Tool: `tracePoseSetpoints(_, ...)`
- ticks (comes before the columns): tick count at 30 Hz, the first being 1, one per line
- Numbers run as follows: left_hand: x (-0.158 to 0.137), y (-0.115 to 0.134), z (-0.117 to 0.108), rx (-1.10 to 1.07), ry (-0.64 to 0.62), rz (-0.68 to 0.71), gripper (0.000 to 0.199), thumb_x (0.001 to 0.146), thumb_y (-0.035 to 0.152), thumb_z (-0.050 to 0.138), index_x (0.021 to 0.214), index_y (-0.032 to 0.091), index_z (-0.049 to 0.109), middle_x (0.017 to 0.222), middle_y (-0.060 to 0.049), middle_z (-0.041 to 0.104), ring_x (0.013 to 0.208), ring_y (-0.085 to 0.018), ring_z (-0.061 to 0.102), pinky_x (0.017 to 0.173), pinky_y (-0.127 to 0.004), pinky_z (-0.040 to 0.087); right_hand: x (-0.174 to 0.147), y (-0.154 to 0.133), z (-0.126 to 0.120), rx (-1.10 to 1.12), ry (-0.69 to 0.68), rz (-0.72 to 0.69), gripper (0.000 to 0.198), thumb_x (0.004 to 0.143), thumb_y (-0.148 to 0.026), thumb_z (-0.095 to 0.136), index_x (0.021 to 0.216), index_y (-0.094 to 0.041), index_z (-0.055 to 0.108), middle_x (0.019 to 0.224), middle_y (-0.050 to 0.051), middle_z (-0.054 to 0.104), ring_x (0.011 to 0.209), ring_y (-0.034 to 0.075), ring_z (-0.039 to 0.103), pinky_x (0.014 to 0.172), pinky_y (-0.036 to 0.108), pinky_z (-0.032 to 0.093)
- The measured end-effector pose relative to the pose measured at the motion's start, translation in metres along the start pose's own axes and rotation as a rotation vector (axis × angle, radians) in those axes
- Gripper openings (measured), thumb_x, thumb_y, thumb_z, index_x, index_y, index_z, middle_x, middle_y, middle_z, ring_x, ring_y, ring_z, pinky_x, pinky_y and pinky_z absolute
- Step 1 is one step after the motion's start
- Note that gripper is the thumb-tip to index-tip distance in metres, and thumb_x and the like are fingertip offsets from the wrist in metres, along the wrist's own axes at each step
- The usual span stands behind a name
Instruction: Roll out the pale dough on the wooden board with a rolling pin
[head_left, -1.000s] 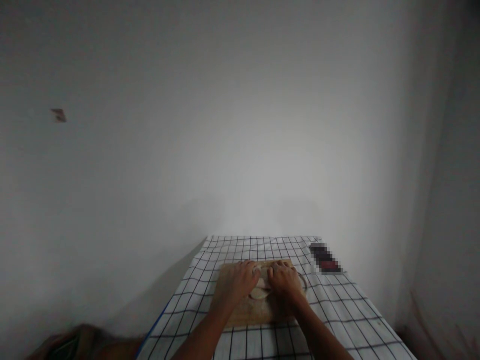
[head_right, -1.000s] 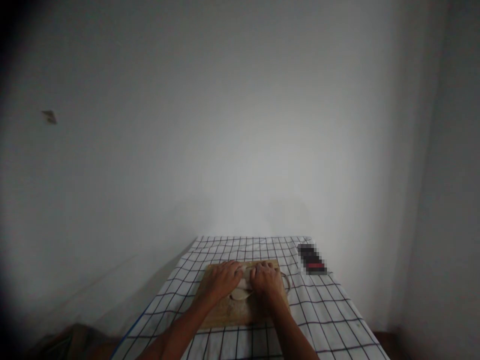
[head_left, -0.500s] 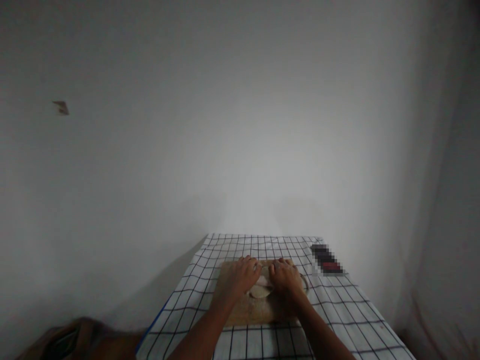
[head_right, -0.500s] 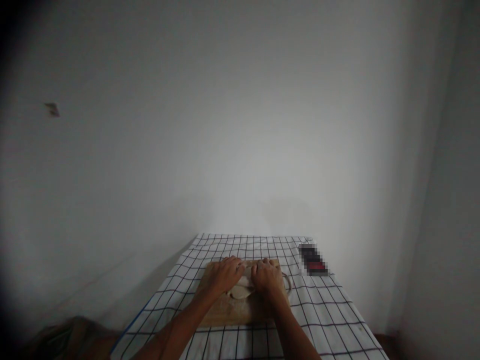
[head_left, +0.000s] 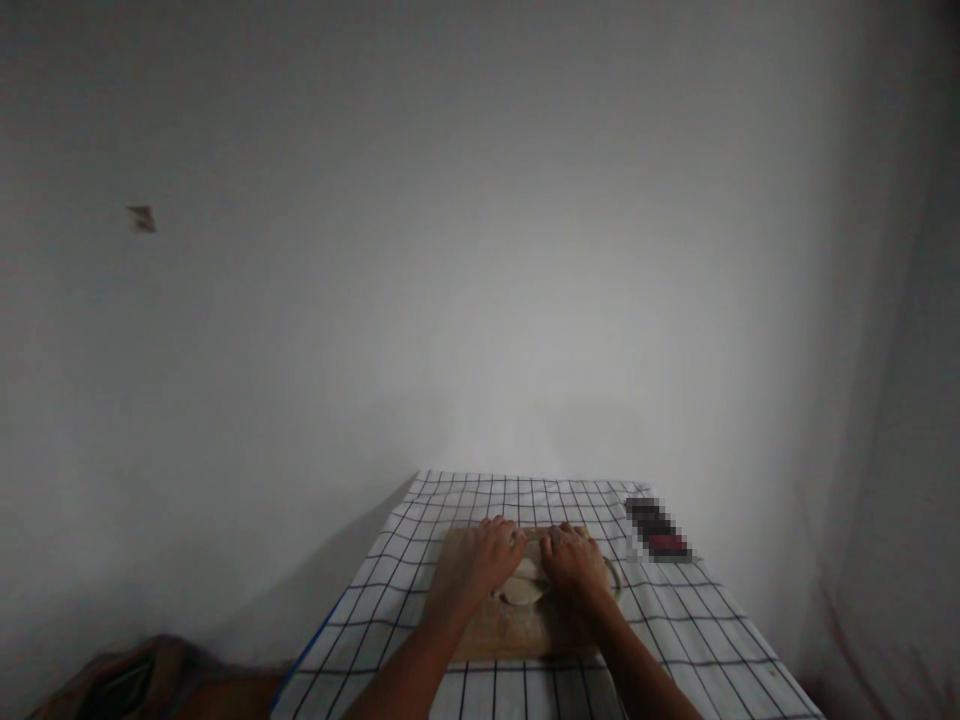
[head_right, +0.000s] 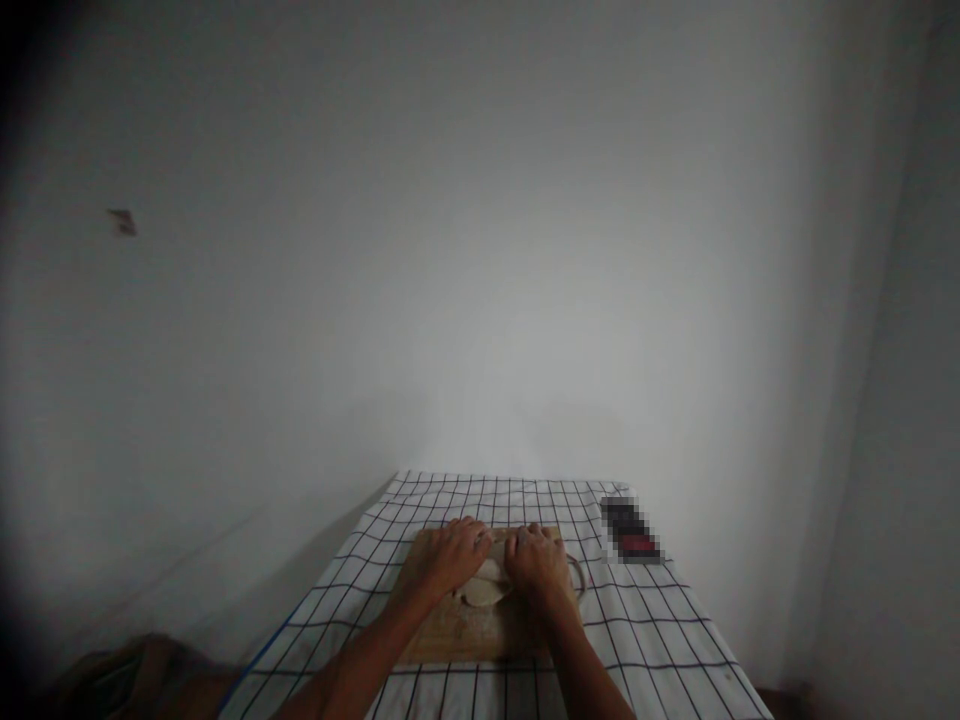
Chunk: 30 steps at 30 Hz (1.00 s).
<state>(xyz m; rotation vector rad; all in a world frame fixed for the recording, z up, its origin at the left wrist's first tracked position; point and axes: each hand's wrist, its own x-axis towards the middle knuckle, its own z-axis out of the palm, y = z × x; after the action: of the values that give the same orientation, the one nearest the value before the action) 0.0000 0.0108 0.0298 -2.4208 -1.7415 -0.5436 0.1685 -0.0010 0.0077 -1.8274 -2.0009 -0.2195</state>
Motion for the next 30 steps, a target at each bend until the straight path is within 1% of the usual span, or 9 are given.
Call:
tracePoseSetpoints(4,0.0,-0.003,0.007,0.002,0.025,0.044,0.035,0.102,0.032,0.038,0.113,0.023,0.07,0.121,-0.009,0.07,0.116,-0.027,0.059,0.096,-0.038,0.041,-0.002,-0.001,-0.003,-0.003,-0.011,0.009,0.032,0.102,-0.031,0.038,0.102,-0.021,0.069,0.107,0.012,0.069,0.106,0.028,0.061,0.085,0.038,0.045)
tracePoseSetpoints(7,-0.001,-0.004,0.011,-0.005,0.053,0.055,0.035,0.102,0.03,0.037,0.114,0.024,0.07,0.122,-0.009,0.07,0.116,-0.026,0.059,0.097,-0.039,0.041,-0.005,-0.002,-0.007,-0.018,-0.014,-0.014,0.03,0.102,-0.029,0.039,0.101,-0.021,0.069,0.107,0.013,0.069,0.106,0.028,0.061,0.084,0.037,0.044)
tracePoseSetpoints(10,-0.003,-0.004,0.014,0.001,0.086,0.024,0.035,0.102,0.03,0.038,0.115,0.023,0.069,0.121,-0.01,0.07,0.114,-0.027,0.06,0.093,-0.039,0.043,-0.007,-0.002,-0.009,-0.03,-0.002,-0.056,0.03,0.102,-0.027,0.039,0.1,-0.02,0.068,0.104,0.012,0.069,0.104,0.028,0.061,0.084,0.037,0.044)
tracePoseSetpoints(13,-0.003,-0.004,0.019,0.011,0.108,0.024,0.033,0.101,0.029,0.04,0.114,0.021,0.07,0.118,-0.011,0.071,0.111,-0.026,0.061,0.091,-0.038,0.043,-0.007,-0.002,-0.007,-0.033,0.021,-0.058,0.032,0.103,-0.026,0.038,0.098,-0.02,0.069,0.102,0.012,0.069,0.102,0.027,0.061,0.085,0.036,0.044)
tracePoseSetpoints(18,-0.002,-0.008,0.027,0.01,0.195,0.041,0.032,0.101,0.031,0.042,0.109,0.02,0.071,0.114,-0.009,0.072,0.108,-0.025,0.062,0.092,-0.037,0.043,-0.005,-0.002,-0.002,-0.058,0.052,-0.071,0.032,0.102,-0.024,0.038,0.096,-0.02,0.069,0.1,0.011,0.07,0.099,0.026,0.063,0.083,0.035,0.044)
tracePoseSetpoints(23,-0.002,-0.009,0.031,-0.007,0.253,0.032,0.026,0.098,0.029,0.048,0.105,0.021,0.072,0.109,-0.008,0.073,0.105,-0.024,0.064,0.088,-0.034,0.043,-0.006,0.0,0.0,-0.079,0.066,-0.115,0.026,0.1,-0.022,0.044,0.095,-0.021,0.069,0.099,0.01,0.07,0.098,0.026,0.063,0.081,0.033,0.043)
tracePoseSetpoints(27,-0.001,-0.011,0.036,0.004,0.277,0.053,0.025,0.099,0.029,0.048,0.103,0.022,0.072,0.104,-0.007,0.074,0.099,-0.022,0.065,0.085,-0.033,0.044,-0.007,0.001,0.0,-0.086,0.088,-0.098,0.029,0.101,-0.024,0.042,0.095,-0.021,0.069,0.097,0.01,0.07,0.097,0.025,0.063,0.081,0.033,0.043)
tracePoseSetpoints(30,-0.001,-0.012,0.039,0.007,0.296,0.063,0.023,0.098,0.029,0.05,0.1,0.021,0.071,0.101,-0.008,0.073,0.099,-0.022,0.065,0.084,-0.033,0.043,-0.007,0.001,0.001,-0.102,0.082,-0.157,0.028,0.101,-0.021,0.042,0.093,-0.021,0.069,0.095,0.009,0.07,0.096,0.025,0.063,0.083,0.034,0.042)
